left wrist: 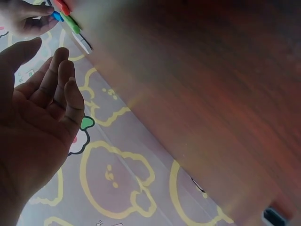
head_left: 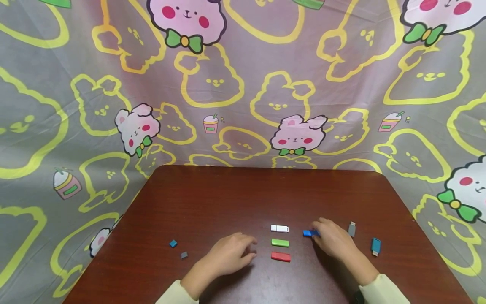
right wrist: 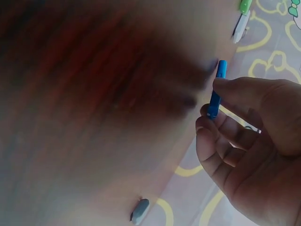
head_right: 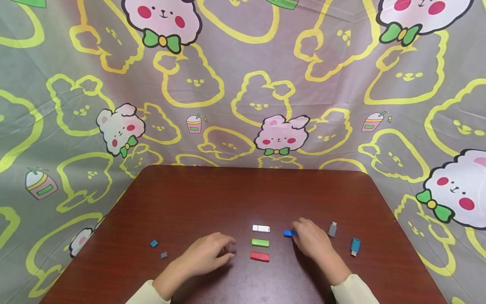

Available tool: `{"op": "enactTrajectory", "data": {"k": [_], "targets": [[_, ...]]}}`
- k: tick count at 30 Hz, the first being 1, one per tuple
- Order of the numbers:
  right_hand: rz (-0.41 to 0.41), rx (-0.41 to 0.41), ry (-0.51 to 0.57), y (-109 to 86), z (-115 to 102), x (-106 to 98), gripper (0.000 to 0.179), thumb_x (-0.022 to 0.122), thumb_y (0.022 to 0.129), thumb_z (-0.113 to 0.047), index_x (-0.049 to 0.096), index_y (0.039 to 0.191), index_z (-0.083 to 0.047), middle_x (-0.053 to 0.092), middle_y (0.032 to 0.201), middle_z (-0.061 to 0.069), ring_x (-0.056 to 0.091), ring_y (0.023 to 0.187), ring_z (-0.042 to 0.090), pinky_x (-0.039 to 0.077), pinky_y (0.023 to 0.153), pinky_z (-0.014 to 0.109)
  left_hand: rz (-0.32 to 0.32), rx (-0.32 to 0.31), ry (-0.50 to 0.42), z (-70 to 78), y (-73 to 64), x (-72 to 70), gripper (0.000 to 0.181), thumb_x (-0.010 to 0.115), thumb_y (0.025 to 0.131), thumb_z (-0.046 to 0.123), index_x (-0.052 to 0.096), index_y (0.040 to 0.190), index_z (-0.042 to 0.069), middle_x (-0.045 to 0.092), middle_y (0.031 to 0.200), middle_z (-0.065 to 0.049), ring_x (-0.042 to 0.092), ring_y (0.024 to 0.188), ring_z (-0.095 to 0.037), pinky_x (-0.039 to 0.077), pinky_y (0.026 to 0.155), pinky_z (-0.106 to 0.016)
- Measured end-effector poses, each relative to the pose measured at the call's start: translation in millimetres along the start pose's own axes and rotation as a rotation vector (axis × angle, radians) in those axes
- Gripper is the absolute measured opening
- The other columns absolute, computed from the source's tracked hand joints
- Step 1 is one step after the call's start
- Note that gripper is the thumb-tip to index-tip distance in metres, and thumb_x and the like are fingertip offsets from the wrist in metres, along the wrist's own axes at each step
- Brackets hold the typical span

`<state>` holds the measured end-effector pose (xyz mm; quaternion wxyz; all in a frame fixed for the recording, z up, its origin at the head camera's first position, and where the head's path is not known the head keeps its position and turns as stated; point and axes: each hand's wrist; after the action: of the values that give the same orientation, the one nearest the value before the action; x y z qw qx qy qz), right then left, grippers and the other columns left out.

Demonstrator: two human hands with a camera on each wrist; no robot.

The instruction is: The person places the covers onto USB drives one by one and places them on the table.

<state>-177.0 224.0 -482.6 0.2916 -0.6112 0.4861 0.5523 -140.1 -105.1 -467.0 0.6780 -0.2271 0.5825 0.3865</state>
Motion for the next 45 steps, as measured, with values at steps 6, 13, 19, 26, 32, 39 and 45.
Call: {"op": "enactTrajectory", "data": {"k": [6,13,19,26,32,39,45], "targets": [[-0.005,-0.014,-0.01,2.8,0,1,0.017,0.081,0.078,-0.005,0.07,0.091,-0.008,0.061,0.084,0.003,0.063,0.079,0.021,0.055,0.066,0.04,0.003,-0.018,-0.013,-3.1,-3.2,-1.2,0.029,0.073,0.092,0.033,0.071,0.116,0.018,0.064,0.087,0.015,0.06,0.088,-0.003,0.053,0.074,-0.026],[-0.014,-0.013,-0.024,5.0,-1,2,0.019,0.083,0.078,-0.006,0.07,0.092,-0.009,0.06,0.084,0.004,0.062,0.076,0.021,0.056,0.066,0.04,-0.002,-0.048,-0.032,-10.5,-8.6,-1.6,0.03,0.073,0.092,0.033,0.07,0.118,0.018,0.066,0.09,0.014,0.06,0.087,-0.003,0.054,0.073,-0.027],[-0.025,0.003,-0.029,6.0,-1,3,0.019,0.083,0.079,-0.007,0.069,0.092,-0.01,0.058,0.084,0.003,0.061,0.075,0.021,0.055,0.064,0.04,0.004,-0.068,-0.046,-14.9,-13.3,-3.1,0.031,0.074,0.092,0.032,0.071,0.118,0.017,0.067,0.093,0.012,0.059,0.087,-0.003,0.053,0.073,-0.027],[-0.015,0.012,-0.024,3.7,1,3,0.02,0.082,0.079,-0.007,0.069,0.094,-0.01,0.058,0.086,0.003,0.063,0.077,0.022,0.054,0.063,0.041,0.023,-0.074,-0.046,-18.5,-19.2,-6.8,0.031,0.074,0.092,0.031,0.07,0.118,0.015,0.068,0.095,0.009,0.061,0.089,-0.004,0.055,0.074,-0.029],[0.019,0.035,-0.011,-1.5,9,-5,0.016,0.077,0.082,-0.008,0.071,0.096,-0.008,0.062,0.088,0.006,0.065,0.079,0.024,0.055,0.065,0.042,0.043,-0.109,-0.077,-27.7,-29.2,-13.9,0.032,0.075,0.092,0.028,0.069,0.119,0.014,0.069,0.095,0.008,0.06,0.085,-0.003,0.053,0.068,-0.026],[-0.017,0.171,-0.001,-6.6,23,-18,0.019,0.073,0.087,-0.012,0.069,0.104,-0.003,0.064,0.094,0.013,0.067,0.083,0.035,0.055,0.067,0.052,0.073,-0.182,-0.092,-43.0,-43.6,-22.2,0.032,0.075,0.092,0.028,0.07,0.119,0.013,0.068,0.095,0.007,0.06,0.083,-0.004,0.051,0.065,-0.025],[-0.047,0.244,0.004,-13.1,33,-24,0.026,0.071,0.089,-0.015,0.067,0.111,-0.001,0.065,0.103,0.017,0.066,0.091,0.042,0.054,0.073,0.058,0.096,-0.202,-0.082,-54.0,-55.9,-25.9,0.03,0.075,0.092,0.025,0.07,0.117,0.011,0.071,0.096,0.003,0.061,0.085,-0.007,0.052,0.067,-0.024]]}}
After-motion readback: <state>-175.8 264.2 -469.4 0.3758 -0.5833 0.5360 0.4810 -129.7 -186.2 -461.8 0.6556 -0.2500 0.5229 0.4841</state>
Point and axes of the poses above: each hand's wrist, its own y-axis towards the middle knuckle, its own x-axis out of the palm, z = x × y
